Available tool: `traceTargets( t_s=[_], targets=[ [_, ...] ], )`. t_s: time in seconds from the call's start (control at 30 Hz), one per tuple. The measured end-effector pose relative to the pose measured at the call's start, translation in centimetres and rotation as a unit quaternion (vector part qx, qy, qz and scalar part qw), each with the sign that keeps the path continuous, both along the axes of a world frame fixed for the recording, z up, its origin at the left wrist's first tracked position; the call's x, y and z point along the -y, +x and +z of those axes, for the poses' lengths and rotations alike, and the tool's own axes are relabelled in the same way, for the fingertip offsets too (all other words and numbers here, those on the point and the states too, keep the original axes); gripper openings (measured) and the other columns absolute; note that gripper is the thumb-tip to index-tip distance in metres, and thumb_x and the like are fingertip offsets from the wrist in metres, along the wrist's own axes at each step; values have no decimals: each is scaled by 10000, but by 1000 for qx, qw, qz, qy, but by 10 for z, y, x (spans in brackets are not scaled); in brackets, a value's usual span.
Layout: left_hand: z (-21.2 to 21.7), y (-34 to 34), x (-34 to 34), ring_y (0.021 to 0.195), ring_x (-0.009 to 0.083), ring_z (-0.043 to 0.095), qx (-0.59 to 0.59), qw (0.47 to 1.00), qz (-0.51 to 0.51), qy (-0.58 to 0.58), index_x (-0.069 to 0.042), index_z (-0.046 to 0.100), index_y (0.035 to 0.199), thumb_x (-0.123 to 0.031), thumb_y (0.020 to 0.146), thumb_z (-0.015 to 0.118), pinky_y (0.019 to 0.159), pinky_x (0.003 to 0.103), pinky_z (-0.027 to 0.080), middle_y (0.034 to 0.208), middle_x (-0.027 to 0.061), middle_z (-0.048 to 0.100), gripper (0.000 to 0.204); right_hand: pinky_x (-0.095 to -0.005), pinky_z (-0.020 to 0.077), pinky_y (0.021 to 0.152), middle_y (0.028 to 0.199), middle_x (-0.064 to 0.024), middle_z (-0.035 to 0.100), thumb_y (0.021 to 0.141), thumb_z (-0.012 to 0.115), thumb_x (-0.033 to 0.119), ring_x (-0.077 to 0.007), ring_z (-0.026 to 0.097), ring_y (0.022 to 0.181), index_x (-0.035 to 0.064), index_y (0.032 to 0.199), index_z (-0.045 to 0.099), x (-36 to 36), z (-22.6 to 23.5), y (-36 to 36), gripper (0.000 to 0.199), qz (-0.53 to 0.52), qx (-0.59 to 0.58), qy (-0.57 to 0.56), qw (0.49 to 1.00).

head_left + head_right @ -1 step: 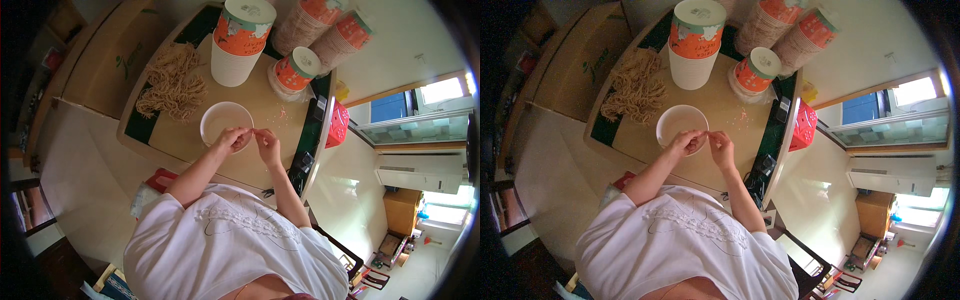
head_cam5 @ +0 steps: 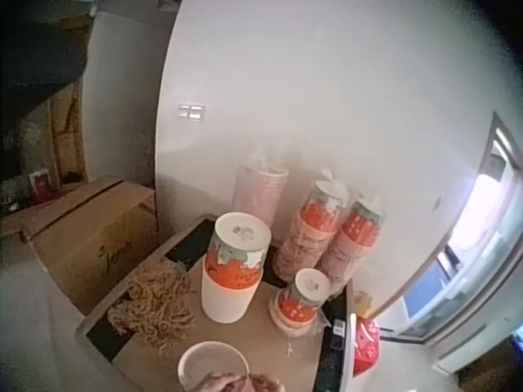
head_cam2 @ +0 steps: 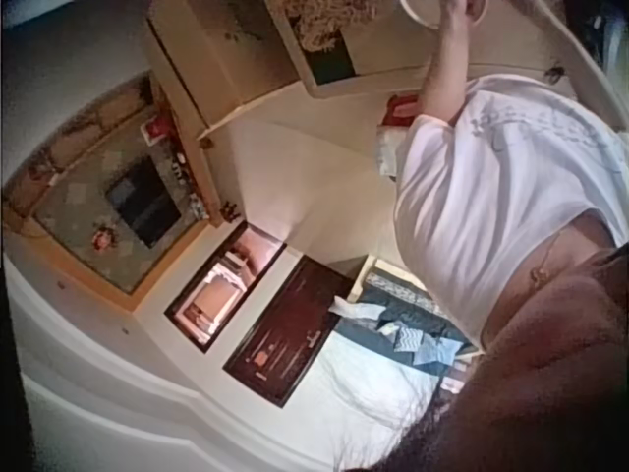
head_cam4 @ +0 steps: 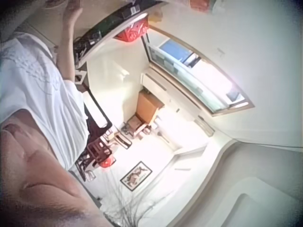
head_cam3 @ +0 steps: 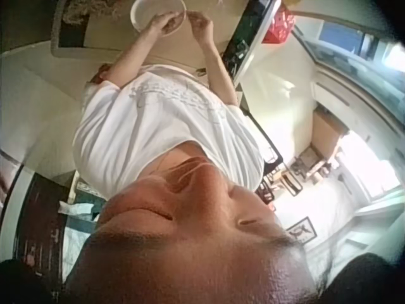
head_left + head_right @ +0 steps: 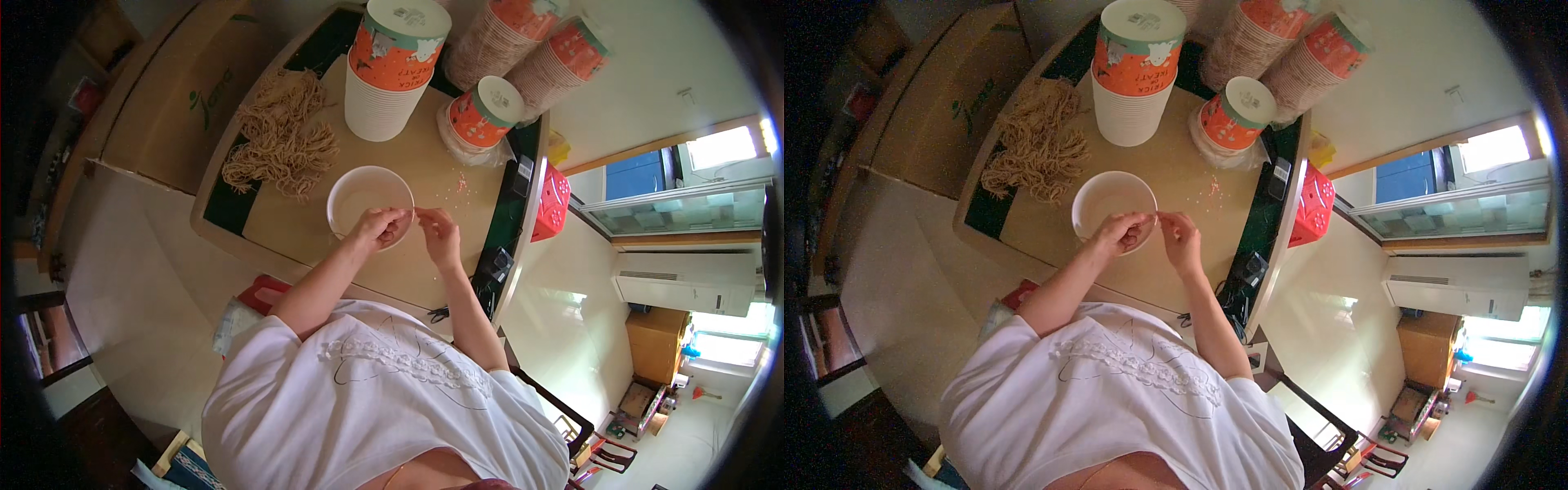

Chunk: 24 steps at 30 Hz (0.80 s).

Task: The person is packaging items by placing bundles of string-like material into paper cups.

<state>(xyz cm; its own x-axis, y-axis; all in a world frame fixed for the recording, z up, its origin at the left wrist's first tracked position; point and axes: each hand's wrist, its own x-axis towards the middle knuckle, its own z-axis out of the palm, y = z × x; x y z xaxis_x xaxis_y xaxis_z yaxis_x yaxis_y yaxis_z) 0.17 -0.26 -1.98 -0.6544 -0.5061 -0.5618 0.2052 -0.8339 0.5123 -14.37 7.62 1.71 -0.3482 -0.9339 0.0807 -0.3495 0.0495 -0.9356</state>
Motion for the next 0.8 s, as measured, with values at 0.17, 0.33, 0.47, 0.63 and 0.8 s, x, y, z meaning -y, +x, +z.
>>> traceTargets(
  t_s=[0.17,0.33,0.47,0.63,0.8],
  targets=[
    [10,0,-2,453,-2,377,38,997,-20,-69,-89,654,868,-130,854,610,403,160,260,599,-86,487,62,-253,462,672,870,-62,632,854,611,75,-134,582,783,34,973,687,14,3,-17,147,68,72,82,992],
    [11,-1,-4,446,-2,381,96,981,-15,-165,-70,658,901,-123,851,611,390,165,254,608,-85,505,86,-249,451,689,866,-67,628,838,633,65,-128,572,787,37,944,701,16,-5,-21,129,127,87,90,984],
    [14,8,0,444,9,357,73,991,-30,-104,-58,657,916,-137,856,598,389,167,238,588,-82,456,115,-249,430,631,838,-55,630,821,646,57,-113,548,730,32,888,697,17,-12,-22,88,104,66,84,989],
    [10,8,4,465,23,347,31,999,-24,7,-38,652,899,-141,864,577,392,166,223,601,-62,409,132,-242,411,596,788,-38,618,820,647,61,-101,533,693,35,850,691,18,-24,-17,59,81,53,27,995],
    [8,7,11,477,36,332,6,997,-64,50,-46,626,842,-124,859,600,395,179,219,645,-48,435,84,-234,417,605,809,-47,603,824,649,64,-105,534,698,34,860,686,16,-24,-11,61,54,66,22,996]
  ],
)
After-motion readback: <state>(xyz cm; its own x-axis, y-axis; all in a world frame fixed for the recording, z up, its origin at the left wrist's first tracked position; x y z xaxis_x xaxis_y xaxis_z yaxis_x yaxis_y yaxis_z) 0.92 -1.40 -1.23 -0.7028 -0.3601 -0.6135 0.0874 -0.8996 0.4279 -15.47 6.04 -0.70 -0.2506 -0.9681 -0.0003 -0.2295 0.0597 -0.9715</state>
